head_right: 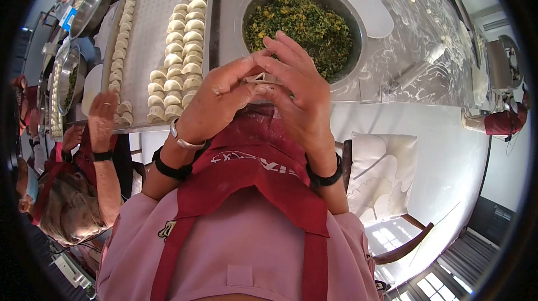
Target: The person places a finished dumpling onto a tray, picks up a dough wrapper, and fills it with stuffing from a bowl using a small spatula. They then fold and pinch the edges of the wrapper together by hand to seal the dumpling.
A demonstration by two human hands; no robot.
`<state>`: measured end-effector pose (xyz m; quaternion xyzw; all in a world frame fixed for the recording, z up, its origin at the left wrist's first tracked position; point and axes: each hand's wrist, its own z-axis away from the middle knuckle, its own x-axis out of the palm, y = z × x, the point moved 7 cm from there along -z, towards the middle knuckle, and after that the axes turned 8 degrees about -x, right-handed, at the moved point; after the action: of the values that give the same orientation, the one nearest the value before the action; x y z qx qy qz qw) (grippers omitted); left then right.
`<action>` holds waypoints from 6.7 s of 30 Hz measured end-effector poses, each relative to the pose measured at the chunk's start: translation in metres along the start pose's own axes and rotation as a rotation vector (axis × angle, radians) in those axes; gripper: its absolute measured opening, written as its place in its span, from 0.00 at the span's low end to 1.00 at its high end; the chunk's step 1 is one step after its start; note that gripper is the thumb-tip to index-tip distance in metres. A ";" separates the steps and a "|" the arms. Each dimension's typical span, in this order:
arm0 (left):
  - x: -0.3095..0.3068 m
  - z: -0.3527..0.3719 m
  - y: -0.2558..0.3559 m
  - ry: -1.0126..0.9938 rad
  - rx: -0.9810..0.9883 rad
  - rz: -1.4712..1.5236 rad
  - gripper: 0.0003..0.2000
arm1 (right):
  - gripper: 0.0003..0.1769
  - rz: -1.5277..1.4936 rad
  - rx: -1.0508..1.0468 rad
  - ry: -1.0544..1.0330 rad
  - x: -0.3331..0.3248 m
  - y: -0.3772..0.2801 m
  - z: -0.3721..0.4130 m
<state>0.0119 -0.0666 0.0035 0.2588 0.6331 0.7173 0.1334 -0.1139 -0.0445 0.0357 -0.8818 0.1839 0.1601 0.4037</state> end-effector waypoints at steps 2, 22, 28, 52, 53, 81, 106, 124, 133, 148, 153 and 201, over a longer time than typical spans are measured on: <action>0.001 0.004 0.003 0.043 -0.112 -0.030 0.24 | 0.15 -0.100 0.041 0.019 -0.001 0.007 0.004; 0.008 0.012 -0.005 0.213 0.136 0.026 0.20 | 0.10 -0.048 -0.078 0.166 -0.001 -0.002 0.001; 0.003 0.006 -0.013 0.096 0.081 0.015 0.24 | 0.14 -0.086 0.018 0.109 -0.002 0.002 -0.002; 0.004 0.011 -0.019 0.138 0.061 0.029 0.23 | 0.16 -0.045 0.005 0.099 0.001 -0.001 0.000; 0.005 0.011 -0.016 0.125 0.052 0.031 0.23 | 0.16 -0.132 0.070 0.120 0.002 0.000 -0.001; 0.006 0.022 -0.013 0.117 -0.061 0.111 0.21 | 0.12 -0.481 0.110 -0.001 0.013 0.009 0.005; 0.007 0.019 -0.016 0.160 -0.033 0.352 0.20 | 0.12 -0.388 0.128 0.231 0.016 -0.004 0.007; 0.015 0.018 -0.023 0.008 -0.074 0.877 0.17 | 0.16 -0.125 -0.071 0.004 0.015 0.002 0.005; 0.015 0.017 -0.019 -0.038 -0.033 0.882 0.23 | 0.19 -0.104 -0.070 0.077 0.010 0.006 0.007; 0.018 0.018 -0.023 -0.088 -0.035 0.928 0.25 | 0.08 -0.364 0.081 0.341 0.002 0.011 0.016; 0.019 0.017 -0.024 -0.121 -0.042 0.896 0.25 | 0.08 -0.342 -0.007 0.305 -0.001 0.011 0.014; 0.005 0.021 -0.020 0.089 -0.038 0.321 0.21 | 0.09 -0.199 -0.042 0.145 0.008 -0.001 0.003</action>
<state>0.0168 -0.0430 -0.0134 0.3222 0.5753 0.7518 -0.0063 -0.1072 -0.0435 0.0310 -0.9131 0.1208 0.0590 0.3849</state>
